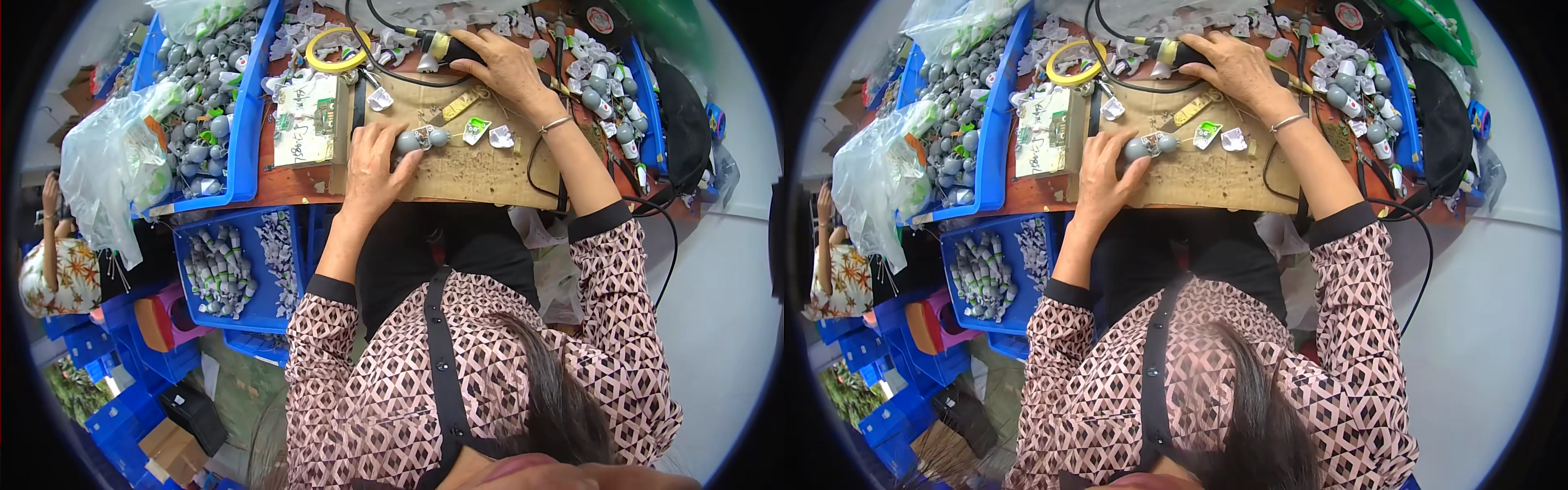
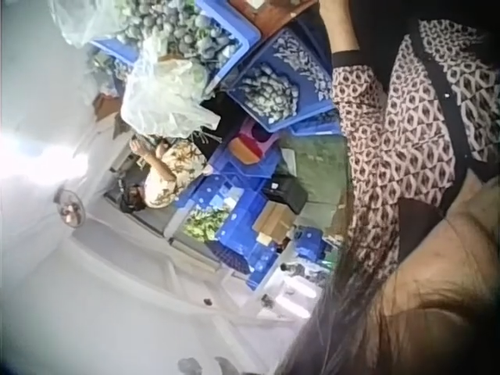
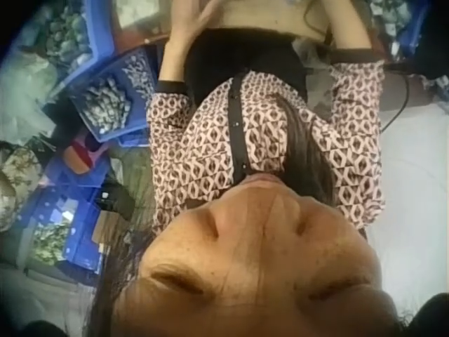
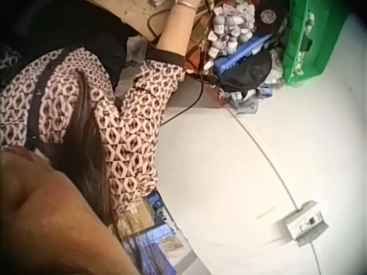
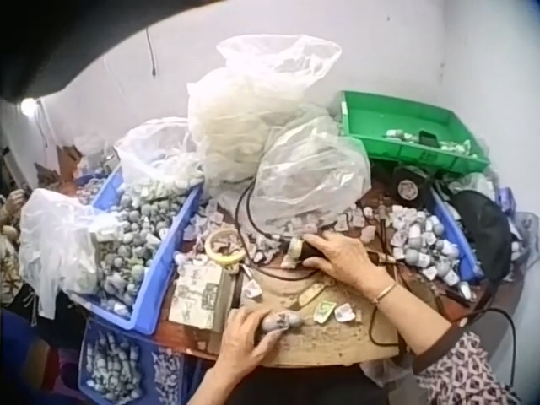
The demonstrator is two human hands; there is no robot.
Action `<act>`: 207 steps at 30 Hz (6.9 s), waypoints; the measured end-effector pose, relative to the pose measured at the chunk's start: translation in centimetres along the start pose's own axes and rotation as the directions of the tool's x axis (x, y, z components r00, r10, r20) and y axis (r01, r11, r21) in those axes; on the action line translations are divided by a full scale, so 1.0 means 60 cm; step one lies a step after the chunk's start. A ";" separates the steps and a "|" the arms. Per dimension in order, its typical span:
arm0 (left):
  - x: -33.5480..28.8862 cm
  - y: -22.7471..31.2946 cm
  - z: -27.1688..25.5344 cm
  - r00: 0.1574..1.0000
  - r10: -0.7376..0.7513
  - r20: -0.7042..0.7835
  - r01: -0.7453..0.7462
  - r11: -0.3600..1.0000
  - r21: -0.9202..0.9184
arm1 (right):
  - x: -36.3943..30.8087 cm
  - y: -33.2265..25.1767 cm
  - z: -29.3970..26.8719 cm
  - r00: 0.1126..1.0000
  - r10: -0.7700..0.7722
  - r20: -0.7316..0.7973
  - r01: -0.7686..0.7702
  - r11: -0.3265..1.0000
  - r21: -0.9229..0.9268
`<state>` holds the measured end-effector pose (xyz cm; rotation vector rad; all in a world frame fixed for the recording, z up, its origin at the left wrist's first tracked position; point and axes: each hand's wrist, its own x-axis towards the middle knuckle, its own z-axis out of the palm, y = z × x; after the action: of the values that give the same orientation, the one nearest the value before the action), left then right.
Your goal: Manually assemble small electronic toy parts using a soldering iron and glue gun at a factory workstation.
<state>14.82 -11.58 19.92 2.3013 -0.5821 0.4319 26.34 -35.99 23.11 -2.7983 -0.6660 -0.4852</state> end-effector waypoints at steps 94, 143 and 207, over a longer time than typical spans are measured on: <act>-0.019 0.002 -0.041 0.860 -0.439 0.261 0.493 0.581 -0.648 | -0.078 -0.128 0.019 0.983 -0.095 -0.157 0.152 0.899 0.411; -0.045 0.050 0.015 0.992 0.099 0.082 -0.100 0.995 -0.003 | -0.163 -0.160 0.007 0.993 0.041 -0.111 0.023 0.852 0.523; -0.043 0.071 0.074 0.996 0.073 -0.048 -0.065 0.988 0.140 | -0.215 -0.120 0.009 0.998 0.020 -0.055 0.014 0.833 0.554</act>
<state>11.02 -16.77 18.04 2.3985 -0.6243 0.5817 12.26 -34.67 18.89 -2.2249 -0.6612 -0.3050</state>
